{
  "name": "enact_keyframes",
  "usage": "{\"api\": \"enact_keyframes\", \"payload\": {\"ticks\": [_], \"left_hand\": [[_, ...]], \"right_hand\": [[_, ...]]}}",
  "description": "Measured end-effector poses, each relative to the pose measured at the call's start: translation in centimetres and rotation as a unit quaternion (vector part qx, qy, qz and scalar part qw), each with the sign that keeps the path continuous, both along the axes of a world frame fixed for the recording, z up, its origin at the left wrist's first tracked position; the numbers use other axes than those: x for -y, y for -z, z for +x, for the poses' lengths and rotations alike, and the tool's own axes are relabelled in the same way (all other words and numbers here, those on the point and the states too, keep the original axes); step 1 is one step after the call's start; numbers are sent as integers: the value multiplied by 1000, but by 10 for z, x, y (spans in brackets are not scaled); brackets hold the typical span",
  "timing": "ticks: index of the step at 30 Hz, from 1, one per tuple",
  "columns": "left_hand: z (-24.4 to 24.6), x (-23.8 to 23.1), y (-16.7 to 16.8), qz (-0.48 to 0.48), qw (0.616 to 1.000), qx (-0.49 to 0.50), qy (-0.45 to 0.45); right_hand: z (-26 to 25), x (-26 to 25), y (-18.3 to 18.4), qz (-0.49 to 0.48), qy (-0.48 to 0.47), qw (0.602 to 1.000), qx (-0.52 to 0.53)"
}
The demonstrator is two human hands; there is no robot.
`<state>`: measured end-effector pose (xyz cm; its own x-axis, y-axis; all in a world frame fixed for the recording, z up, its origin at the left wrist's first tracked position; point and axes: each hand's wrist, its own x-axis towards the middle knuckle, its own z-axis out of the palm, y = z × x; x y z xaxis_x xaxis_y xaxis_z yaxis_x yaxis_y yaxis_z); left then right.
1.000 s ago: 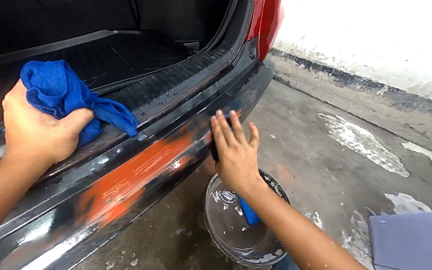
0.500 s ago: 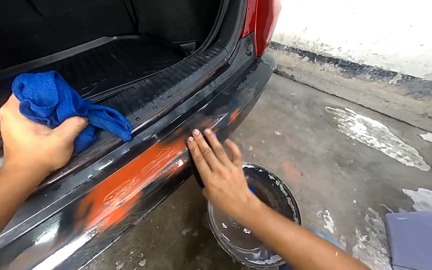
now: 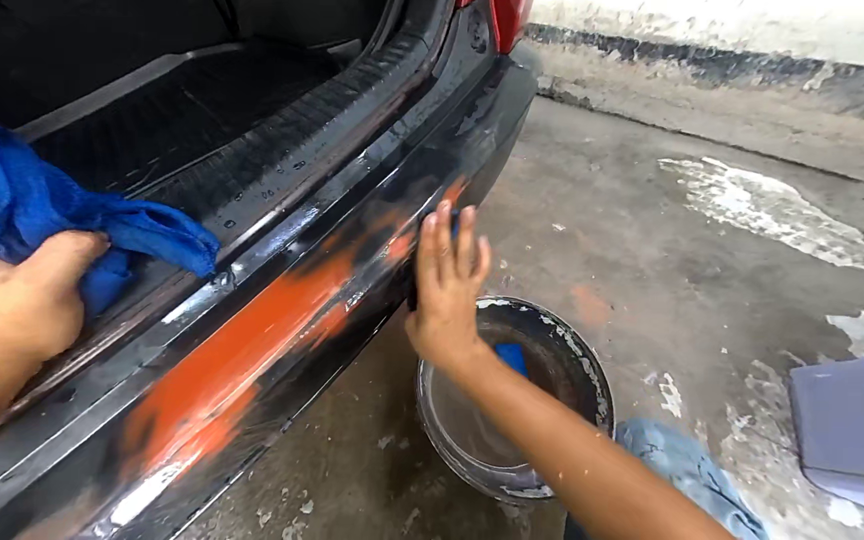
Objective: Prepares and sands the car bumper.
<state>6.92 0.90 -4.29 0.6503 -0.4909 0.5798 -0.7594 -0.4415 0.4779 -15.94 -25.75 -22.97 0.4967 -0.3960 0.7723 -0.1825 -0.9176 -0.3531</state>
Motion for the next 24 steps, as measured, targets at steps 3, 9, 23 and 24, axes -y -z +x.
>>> {"api": "enact_keyframes", "payload": {"ticks": [3, 9, 23, 24], "left_hand": [[0, 4, 2, -17, 999, -19, 25], [-2, 2, 1, -6, 1000, -19, 10], [5, 0, 7, -24, 999, -28, 15], [3, -1, 7, -14, 999, -33, 9]], "right_hand": [[-5, -24, 9, -57, -43, 997, 19], [1, -2, -8, 64, 27, 998, -8], [1, 76, -8, -98, 42, 994, -19], [6, 86, -9, -71, 72, 995, -23]]}}
